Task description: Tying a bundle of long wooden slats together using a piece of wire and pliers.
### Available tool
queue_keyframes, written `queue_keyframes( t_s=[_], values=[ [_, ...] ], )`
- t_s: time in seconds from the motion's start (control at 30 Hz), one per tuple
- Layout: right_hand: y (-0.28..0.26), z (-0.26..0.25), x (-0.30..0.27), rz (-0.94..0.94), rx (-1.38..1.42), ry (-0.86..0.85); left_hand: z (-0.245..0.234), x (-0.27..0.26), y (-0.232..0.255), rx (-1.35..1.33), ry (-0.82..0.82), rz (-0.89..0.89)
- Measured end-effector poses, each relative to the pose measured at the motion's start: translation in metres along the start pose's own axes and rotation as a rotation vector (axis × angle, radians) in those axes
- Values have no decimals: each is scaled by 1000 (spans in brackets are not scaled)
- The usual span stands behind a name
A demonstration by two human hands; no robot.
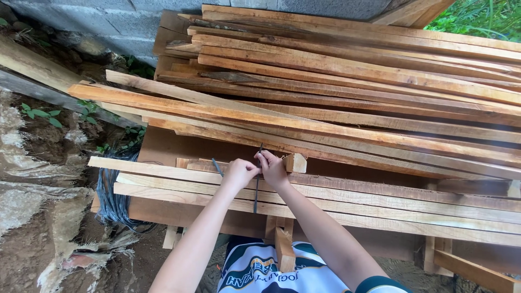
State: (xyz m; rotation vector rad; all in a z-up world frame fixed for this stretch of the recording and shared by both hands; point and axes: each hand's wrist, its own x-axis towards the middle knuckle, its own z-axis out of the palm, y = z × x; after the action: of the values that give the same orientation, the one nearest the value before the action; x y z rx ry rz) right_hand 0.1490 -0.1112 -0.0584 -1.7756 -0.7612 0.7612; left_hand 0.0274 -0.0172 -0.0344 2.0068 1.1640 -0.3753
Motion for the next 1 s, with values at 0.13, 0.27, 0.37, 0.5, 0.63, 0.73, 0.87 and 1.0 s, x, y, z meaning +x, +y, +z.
queue_keyframes(
  t_s=[0.13, 0.27, 0.37, 0.5, 0.63, 0.73, 0.87, 1.0],
  values=[
    [6, 6, 2, -10, -11, 46, 4, -8, 2, -195, -52, -89],
    [18, 5, 2, 58, -12, 47, 4, -16, 4, -339, -27, -56],
    [6, -12, -11, -3, -11, -82, 22, -7, -13, -378, -2, -66],
    [-1, -28, -18, -311, -165, -289, 20, -9, -18, -454, 12, -3],
    [22, -19, -13, -375, -206, -249, -14, -31, 1, -451, -35, 85],
    [31, -20, -7, -380, -241, -326, -24, -34, 0, -393, -9, 132],
    [41, -23, -4, -376, -201, -383, -17, -31, -9, -379, 18, 114],
    [43, -23, -6, -315, -173, -365, -19, -26, -13, -409, 45, 137]
  ],
)
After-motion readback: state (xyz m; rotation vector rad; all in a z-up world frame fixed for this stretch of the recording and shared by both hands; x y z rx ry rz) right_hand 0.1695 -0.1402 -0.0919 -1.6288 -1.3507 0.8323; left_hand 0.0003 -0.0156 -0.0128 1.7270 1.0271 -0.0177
